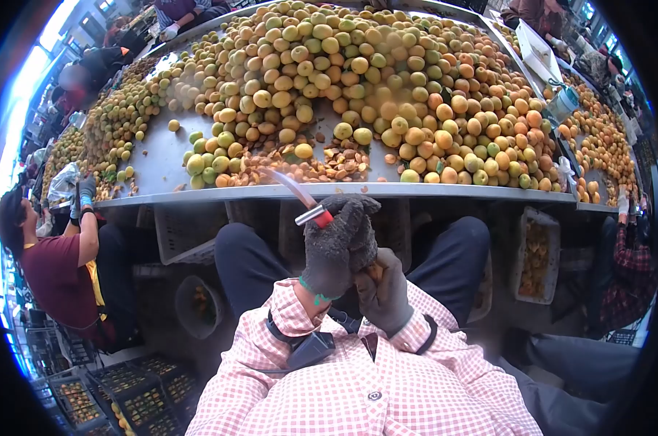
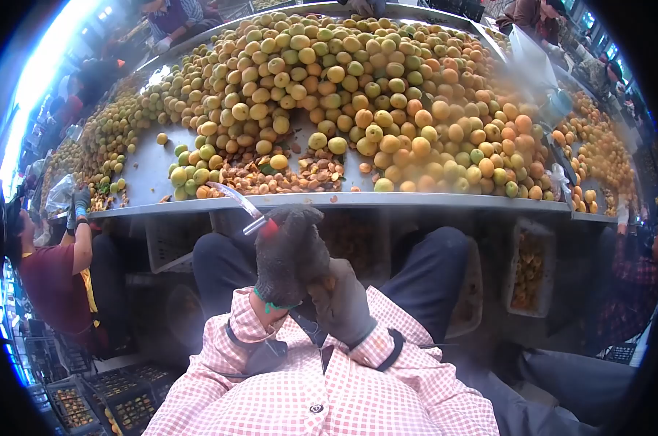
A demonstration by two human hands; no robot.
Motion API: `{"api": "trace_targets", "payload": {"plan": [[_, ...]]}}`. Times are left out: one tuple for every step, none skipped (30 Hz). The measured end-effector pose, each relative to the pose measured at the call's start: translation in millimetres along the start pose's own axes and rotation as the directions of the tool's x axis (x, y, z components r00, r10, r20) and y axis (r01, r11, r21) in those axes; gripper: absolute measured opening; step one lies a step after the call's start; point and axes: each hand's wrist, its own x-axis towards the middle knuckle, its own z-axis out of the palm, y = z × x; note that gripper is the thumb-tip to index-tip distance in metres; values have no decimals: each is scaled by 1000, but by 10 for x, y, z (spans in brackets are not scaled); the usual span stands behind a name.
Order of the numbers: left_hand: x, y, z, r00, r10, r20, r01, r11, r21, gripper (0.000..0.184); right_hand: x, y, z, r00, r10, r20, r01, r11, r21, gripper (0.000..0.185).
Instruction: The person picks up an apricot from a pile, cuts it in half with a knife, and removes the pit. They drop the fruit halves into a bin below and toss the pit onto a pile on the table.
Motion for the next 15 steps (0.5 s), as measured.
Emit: {"api": "trace_targets", "payload": {"plan": [[1, -27, -9, 1000, -3, -1, 3, 1000, 2, 20, 34, 16, -44, 987, -160, 29, 162, 962, -219, 35], [27, -50, -34, 1000, -21, -9, 20, 995, -98, 19, 88, 21, -76, 986, -163, 29, 165, 962, -216, 35], [44, -61, -54, 999, -41, -16, 37, 980, -197, 18, 132, 19, -104, 980, -180, 80, 197, 925, -326, 34], [55, -71, -67, 999, -42, -16, 38, 980, -197, 18, 146, 15, -121, 973, -189, 132, 228, 873, -432, 33], [74, -74, -64, 996, -61, -72, 45, 977, -207, 17, 140, 54, -123, 973, -190, 132, 229, 871, -434, 33], [110, -70, -60, 989, -76, -124, 48, 975, -217, 17, 149, 130, -115, 974, -196, 109, 224, 872, -435, 31], [140, -82, -98, 990, -72, -119, 45, 976, -215, 17, 162, 169, -97, 976, -203, 84, 219, 875, -432, 30], [176, -96, -154, 991, -77, -107, 48, 967, -249, 16, 179, 128, -80, 974, -212, 81, 225, 873, -433, 30], [214, -102, -206, 992, -82, -95, 52, 957, -284, 16, 189, 57, -67, 983, 184, 12, -183, 981, -62, 31], [237, -92, -276, 985, -106, -136, 61, 953, -296, 16, 191, 18, -59, 830, 547, 105, -550, 774, 314, 32], [236, -34, -309, 986, -103, -132, 59, 953, -296, 16, 198, 38, -88, 833, 544, 104, -546, 777, 313, 32], [231, 34, -345, 991, -68, -119, 35, 966, -255, 15, 210, 80, -150, 787, 599, 146, -599, 687, 412, 32], [223, 107, -395, 994, -33, -104, 10, 977, -214, 22, 235, 109, -190, 739, 644, 196, -640, 582, 501, 31], [234, 147, -528, 999, -33, -18, 27, 956, -294, 24, 279, 117, -195, 693, 692, 201, -685, 547, 482, 32], [233, 187, -598, 1000, -25, -13, 20, 956, -293, 24, 372, 94, -189, 700, 685, 202, -680, 553, 481, 32]]}}
